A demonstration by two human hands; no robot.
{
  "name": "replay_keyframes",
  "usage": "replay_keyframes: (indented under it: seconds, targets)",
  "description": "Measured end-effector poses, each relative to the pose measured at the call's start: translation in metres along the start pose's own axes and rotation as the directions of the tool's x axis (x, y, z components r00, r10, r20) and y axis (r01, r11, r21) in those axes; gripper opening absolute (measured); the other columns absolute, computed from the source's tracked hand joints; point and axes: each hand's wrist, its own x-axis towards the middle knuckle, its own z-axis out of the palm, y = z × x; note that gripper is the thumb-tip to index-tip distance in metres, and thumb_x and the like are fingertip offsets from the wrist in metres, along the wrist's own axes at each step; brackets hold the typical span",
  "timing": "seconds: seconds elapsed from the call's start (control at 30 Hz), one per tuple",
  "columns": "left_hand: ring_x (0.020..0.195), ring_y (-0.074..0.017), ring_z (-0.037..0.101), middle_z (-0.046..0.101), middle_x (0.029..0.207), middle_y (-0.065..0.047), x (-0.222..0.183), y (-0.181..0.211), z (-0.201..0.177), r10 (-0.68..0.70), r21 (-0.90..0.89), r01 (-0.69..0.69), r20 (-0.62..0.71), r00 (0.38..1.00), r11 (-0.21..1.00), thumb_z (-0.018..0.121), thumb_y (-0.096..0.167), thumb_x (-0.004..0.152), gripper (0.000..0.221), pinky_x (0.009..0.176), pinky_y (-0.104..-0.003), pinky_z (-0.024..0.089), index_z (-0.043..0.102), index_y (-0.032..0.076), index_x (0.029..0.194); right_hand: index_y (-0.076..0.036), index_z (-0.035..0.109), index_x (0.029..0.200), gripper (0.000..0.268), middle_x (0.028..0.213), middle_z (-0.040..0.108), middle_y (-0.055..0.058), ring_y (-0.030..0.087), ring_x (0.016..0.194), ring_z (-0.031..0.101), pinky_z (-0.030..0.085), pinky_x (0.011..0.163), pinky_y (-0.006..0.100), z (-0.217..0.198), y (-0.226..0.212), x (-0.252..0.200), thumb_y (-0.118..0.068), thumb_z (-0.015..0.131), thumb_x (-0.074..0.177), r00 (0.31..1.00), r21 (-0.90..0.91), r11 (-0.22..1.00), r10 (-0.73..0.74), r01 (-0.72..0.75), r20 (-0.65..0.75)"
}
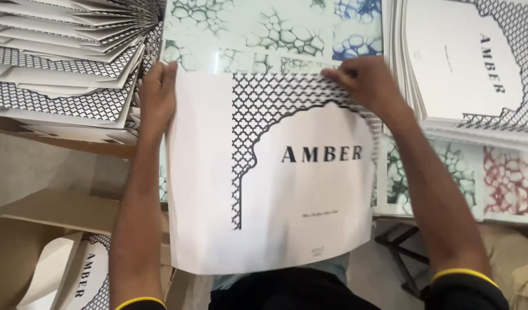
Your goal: The person picks up a printed paper sheet from a stack, opens it into a box shape by hand, and folds the pre-creased flaps inward to form the packaging base and sides.
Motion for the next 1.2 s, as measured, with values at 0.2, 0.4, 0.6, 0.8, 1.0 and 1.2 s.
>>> replay_keyframes:
  seconds: [0.2, 0.4, 0.6, 0.8, 1.0, 1.2]
  targets:
    - [0.094, -0.0284, 0.059, 0.065, 0.101, -0.017, 0.001, -0.063, 0.055, 0.465, 0.429, -0.473, 0.131, 0.875, 0.769, 0.055, 0.034, 0.109, 0.035, 0.084, -0.048, 0.05, 0.066, 0.004, 0.094, -0.006, 0.069, 0.073, 0.058, 0.061, 0.065, 0.01, 0.02, 0.053, 0.058, 0.045, 0.05, 0.036, 0.094, 0.089, -0.025, -0.058, 0.065, 0.098, 0.924, -0.122, 0.979, 0.197, -0.165, 0.329]
    - [0.084, -0.033, 0.068, 0.07, 0.081, -0.013, -0.018, -0.006, 0.102, 0.495, 0.372, -0.653, 0.439, 0.75, 0.659, 0.053, 0.043, 0.109, 0.041, 0.077, -0.047, 0.052, 0.065, 0.009, 0.09, -0.002, 0.062, 0.074, 0.065, 0.067, 0.061, 0.016, 0.033, 0.063, 0.057, 0.044, 0.071, 0.049, 0.138, 0.111, -0.06, -0.061, 0.066, 0.101, 0.976, -0.13, 0.981, 0.164, -0.146, 0.145]
    - [0.063, -0.0319, 0.064, 0.064, 0.069, -0.01, -0.004, -0.03, 0.119, 0.389, 0.463, -0.65, 0.541, 0.746, 0.603, 0.045, 0.051, 0.115, 0.055, 0.062, -0.047, 0.05, 0.063, 0.01, 0.082, -0.004, 0.065, 0.085, 0.054, 0.078, 0.064, 0.013, 0.032, 0.076, 0.059, 0.039, 0.084, 0.048, 0.151, 0.109, -0.065, -0.056, 0.07, 0.1, 0.999, -0.138, 0.99, 0.037, -0.039, -0.018]
    - [0.076, -0.0314, 0.059, 0.062, 0.078, -0.011, 0.004, -0.055, 0.087, 0.563, 0.376, -0.625, 0.273, 0.78, 0.684, 0.058, 0.036, 0.106, 0.036, 0.076, -0.048, 0.041, 0.06, 0.007, 0.085, -0.008, 0.059, 0.114, 0.041, 0.115, 0.052, 0.015, 0.032, 0.114, 0.046, 0.031, 0.103, 0.05, 0.163, 0.115, -0.073, -0.047, 0.068, 0.107, 0.989, -0.19, 0.971, 0.133, -0.142, -0.061]
    - [0.083, -0.031, 0.057, 0.059, 0.087, -0.011, 0.006, -0.055, 0.085, 0.629, 0.375, -0.713, 0.338, 0.7, 0.592, 0.06, 0.028, 0.109, 0.025, 0.08, -0.048, 0.041, 0.058, 0.008, 0.095, -0.009, 0.047, 0.129, 0.043, 0.137, 0.036, 0.019, 0.038, 0.137, 0.03, 0.023, 0.11, 0.058, 0.164, 0.115, -0.07, -0.042, 0.067, 0.109, 0.974, -0.198, 0.968, 0.115, -0.155, -0.197]
    - [0.085, -0.0312, 0.057, 0.06, 0.089, -0.01, -0.003, -0.046, 0.086, 0.621, 0.386, -0.691, 0.308, 0.721, 0.611, 0.059, 0.028, 0.108, 0.023, 0.08, -0.048, 0.04, 0.057, 0.007, 0.098, -0.01, 0.048, 0.14, 0.047, 0.153, 0.029, 0.019, 0.036, 0.151, 0.022, 0.012, 0.122, 0.064, 0.195, 0.067, -0.068, -0.042, 0.064, 0.111, 0.947, -0.154, 0.942, 0.27, -0.297, -0.175]
